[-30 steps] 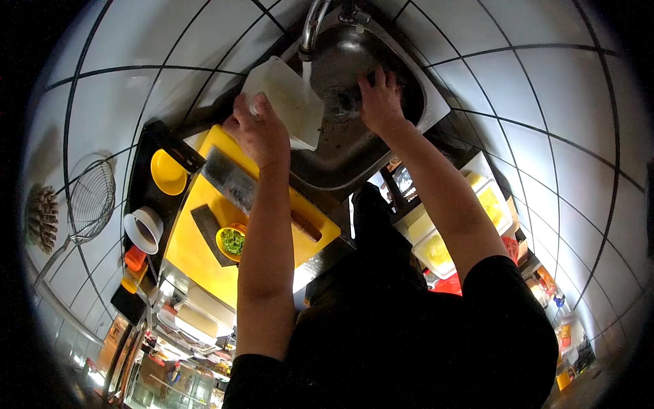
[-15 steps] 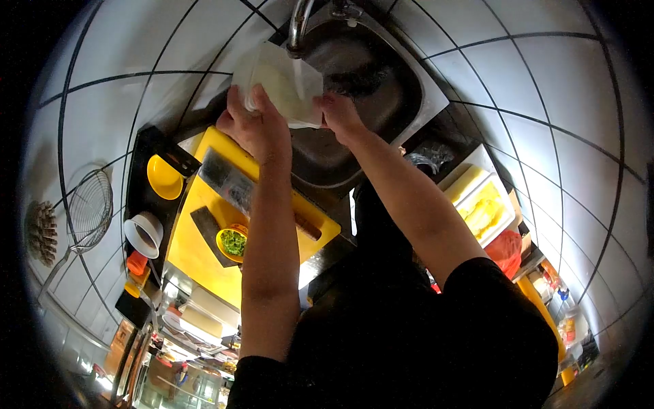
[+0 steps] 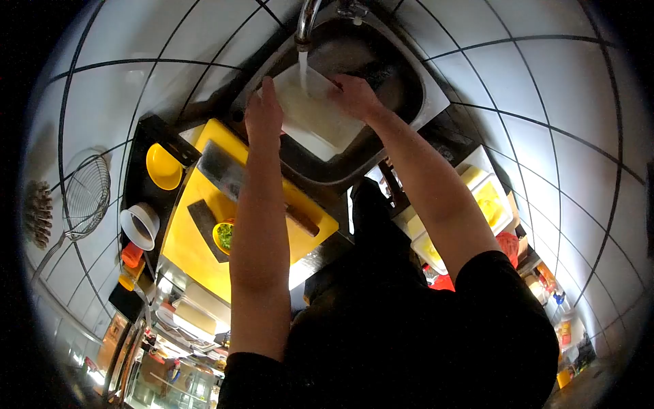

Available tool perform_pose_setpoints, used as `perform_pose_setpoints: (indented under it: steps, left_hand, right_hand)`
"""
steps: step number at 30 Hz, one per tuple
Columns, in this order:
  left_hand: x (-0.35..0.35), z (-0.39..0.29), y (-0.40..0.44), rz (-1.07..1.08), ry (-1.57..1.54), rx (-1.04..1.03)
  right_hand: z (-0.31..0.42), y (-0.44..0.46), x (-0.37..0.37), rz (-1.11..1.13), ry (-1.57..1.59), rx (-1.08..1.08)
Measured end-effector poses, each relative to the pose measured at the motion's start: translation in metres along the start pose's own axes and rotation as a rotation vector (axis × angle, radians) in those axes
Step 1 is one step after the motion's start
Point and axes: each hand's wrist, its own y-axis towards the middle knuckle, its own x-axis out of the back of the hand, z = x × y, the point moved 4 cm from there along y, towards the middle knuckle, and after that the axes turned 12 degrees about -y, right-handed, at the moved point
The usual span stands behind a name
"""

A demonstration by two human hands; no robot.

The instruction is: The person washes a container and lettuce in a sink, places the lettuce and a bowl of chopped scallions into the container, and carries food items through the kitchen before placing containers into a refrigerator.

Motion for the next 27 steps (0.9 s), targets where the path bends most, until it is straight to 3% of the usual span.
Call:
perform_pose_setpoints:
  steps: [1, 4, 7, 11, 13, 16, 22, 25, 27]
  left_hand:
    - [-0.003, -0.014, -0.010, 0.097, -0.105, 0.158]
    - [-0.012, -0.033, -0.028, 0.217, -0.133, 0.306]
    - [-0.018, -0.021, -0.017, 0.280, -0.195, 0.179]
    - [-0.040, -0.003, 0.004, 0.270, 0.078, -0.164]
    - [-0.049, 0.004, 0.016, 0.157, 0.294, -0.272]
    - [-0.059, 0.008, 0.031, 0.205, 0.468, -0.353]
    - [-0.065, -0.004, 0.033, 0.233, 0.617, -0.075]
    - [-0.058, 0.002, 0.032, 0.377, 0.397, -0.095]
    - [-0.028, -0.008, 0.010, 0.404, -0.007, -0.003]
  right_hand:
    - [0.000, 0.002, 0.004, -0.033, -0.014, 0.031]
    - [-0.001, 0.004, 0.008, -0.052, -0.082, 0.039]
    - [0.006, -0.005, 0.020, -0.124, -0.136, -0.031]
    - [0.009, -0.016, 0.029, -0.087, -0.185, -0.256]
    - [0.016, -0.022, 0.037, -0.195, -0.257, -0.223]
    - [0.018, -0.023, 0.045, -0.287, -0.341, -0.152]
    - [0.032, -0.020, 0.059, -0.188, -0.525, -0.099]
    - [0.017, -0.010, 0.062, -0.117, -0.626, -0.050]
    - [-0.009, 0.009, 0.056, 0.017, -0.648, -0.110]
